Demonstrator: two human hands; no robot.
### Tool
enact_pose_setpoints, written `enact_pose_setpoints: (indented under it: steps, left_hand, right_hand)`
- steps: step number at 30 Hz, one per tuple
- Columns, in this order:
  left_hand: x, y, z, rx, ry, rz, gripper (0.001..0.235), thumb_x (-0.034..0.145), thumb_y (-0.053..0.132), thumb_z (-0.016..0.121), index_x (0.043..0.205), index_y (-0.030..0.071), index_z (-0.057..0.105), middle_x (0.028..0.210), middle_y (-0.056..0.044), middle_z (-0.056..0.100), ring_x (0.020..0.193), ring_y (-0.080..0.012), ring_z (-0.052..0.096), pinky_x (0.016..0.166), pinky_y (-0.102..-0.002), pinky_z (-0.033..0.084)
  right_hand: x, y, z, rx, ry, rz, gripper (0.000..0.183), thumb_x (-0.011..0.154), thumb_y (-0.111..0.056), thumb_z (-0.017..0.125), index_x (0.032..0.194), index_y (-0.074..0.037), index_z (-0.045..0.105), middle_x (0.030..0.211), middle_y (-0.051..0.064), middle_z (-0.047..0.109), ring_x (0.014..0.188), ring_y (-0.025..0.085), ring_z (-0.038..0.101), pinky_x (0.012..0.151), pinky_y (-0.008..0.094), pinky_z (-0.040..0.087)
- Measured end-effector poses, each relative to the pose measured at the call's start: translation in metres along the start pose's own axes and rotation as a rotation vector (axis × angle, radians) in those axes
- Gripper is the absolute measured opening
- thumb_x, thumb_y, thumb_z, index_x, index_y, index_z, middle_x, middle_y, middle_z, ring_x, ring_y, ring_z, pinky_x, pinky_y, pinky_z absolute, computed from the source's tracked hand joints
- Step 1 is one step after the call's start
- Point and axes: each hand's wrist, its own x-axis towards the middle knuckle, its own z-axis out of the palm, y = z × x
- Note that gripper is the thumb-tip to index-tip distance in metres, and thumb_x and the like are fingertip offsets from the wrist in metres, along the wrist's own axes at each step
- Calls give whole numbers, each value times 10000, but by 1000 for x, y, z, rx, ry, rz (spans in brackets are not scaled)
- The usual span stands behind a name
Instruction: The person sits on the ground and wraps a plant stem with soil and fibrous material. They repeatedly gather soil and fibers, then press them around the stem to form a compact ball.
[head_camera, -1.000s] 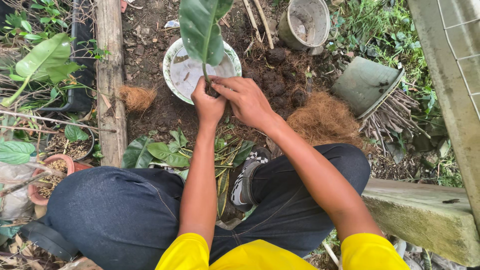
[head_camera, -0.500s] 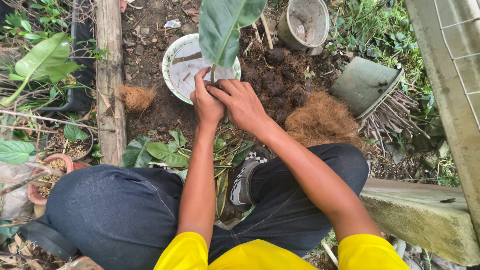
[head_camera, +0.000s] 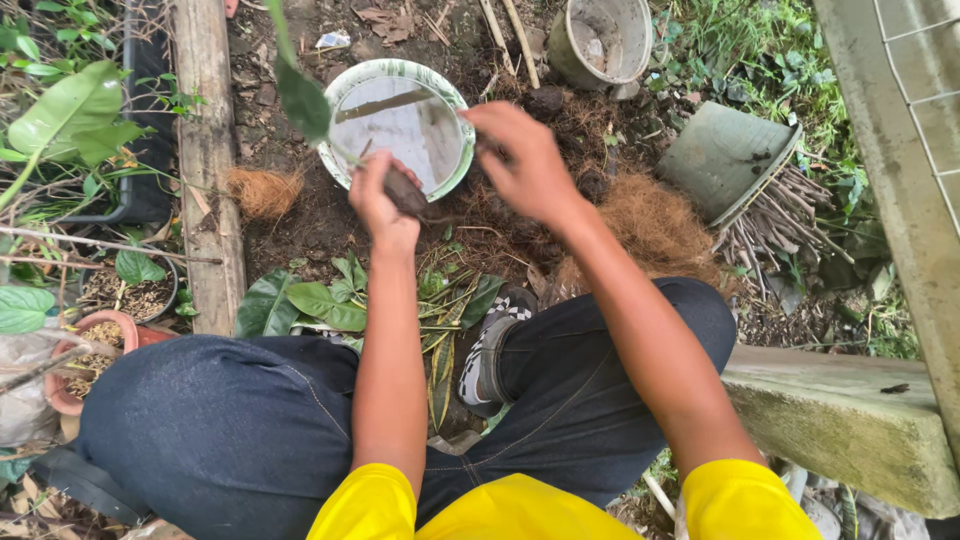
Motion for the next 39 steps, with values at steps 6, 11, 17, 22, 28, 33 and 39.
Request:
enact_pose_setpoints:
  steps: [6, 11, 17, 22, 28, 33, 39]
  left_hand:
    - [21, 14, -16, -205, 90, -69, 358, 910, 395, 586, 1033, 61, 621, 953, -170, 692, 924, -310, 679, 854, -510, 590]
    - [29, 24, -27, -257, 192, -26, 334, 944, 396, 592, 1044, 77, 592, 990, -160, 679, 946, -308, 672, 880, -523, 576]
    - [24, 52, -22, -266, 137, 64, 347, 949, 379, 578, 1086, 61, 591, 1015, -174, 684, 985, -328, 667, 917, -539, 558]
    - [17, 61, -15, -254, 164, 99, 362, 970, 365, 566, 1146, 51, 596, 1055, -169, 685, 1010, -308, 656, 949, -525, 545]
    - [19, 48, -16, -252, 182, 88, 328, 989, 342, 578, 1135, 49, 593, 1061, -165, 666, 1006, -304, 639, 928, -504, 540]
    - [22, 42, -21, -271, 191, 68, 304, 984, 328, 598, 1107, 51, 588, 1047, -149, 649, 997, -294, 624, 920, -483, 532]
    - [27, 35, -22, -260, 193, 73, 300, 962, 347, 605, 1086, 75, 579, 1023, -143, 654, 968, -281, 627, 915, -485, 539]
  right_hand:
    - [-2, 81, -13, -16, 121, 275, 357, 945, -55, 743, 1300, -62, 707, 1241, 146, 732, 1122, 261, 725, 1016, 398, 571]
    - [-14, 190, 21, -77, 43, 631, 362, 893, -101, 766, 1253, -94, 725, 1245, 145, 721, 1069, 223, 736, 973, 368, 581]
    - [-63, 276, 109, -396, -394, 815, 389, 853, -110, 775, 1238, -162, 754, 1269, 175, 703, 1123, 329, 695, 1030, 436, 531]
    - [-80, 298, 175, -415, -430, 727, 436, 836, -172, 791, 1264, -137, 710, 1232, 139, 671, 1153, 362, 646, 935, 482, 549]
    - [-76, 308, 194, -656, -462, 475, 354, 831, -172, 801, 1166, -113, 704, 1209, 116, 629, 1168, 325, 610, 897, 461, 560]
    - [-76, 312, 161, -459, -423, 610, 385, 764, -183, 849, 1082, -29, 695, 1150, 167, 671, 1114, 364, 638, 936, 457, 535]
    - [-95, 335, 127, -93, -165, 849, 378, 739, -136, 914, 1055, 7, 764, 1050, 184, 741, 978, 331, 722, 812, 427, 594]
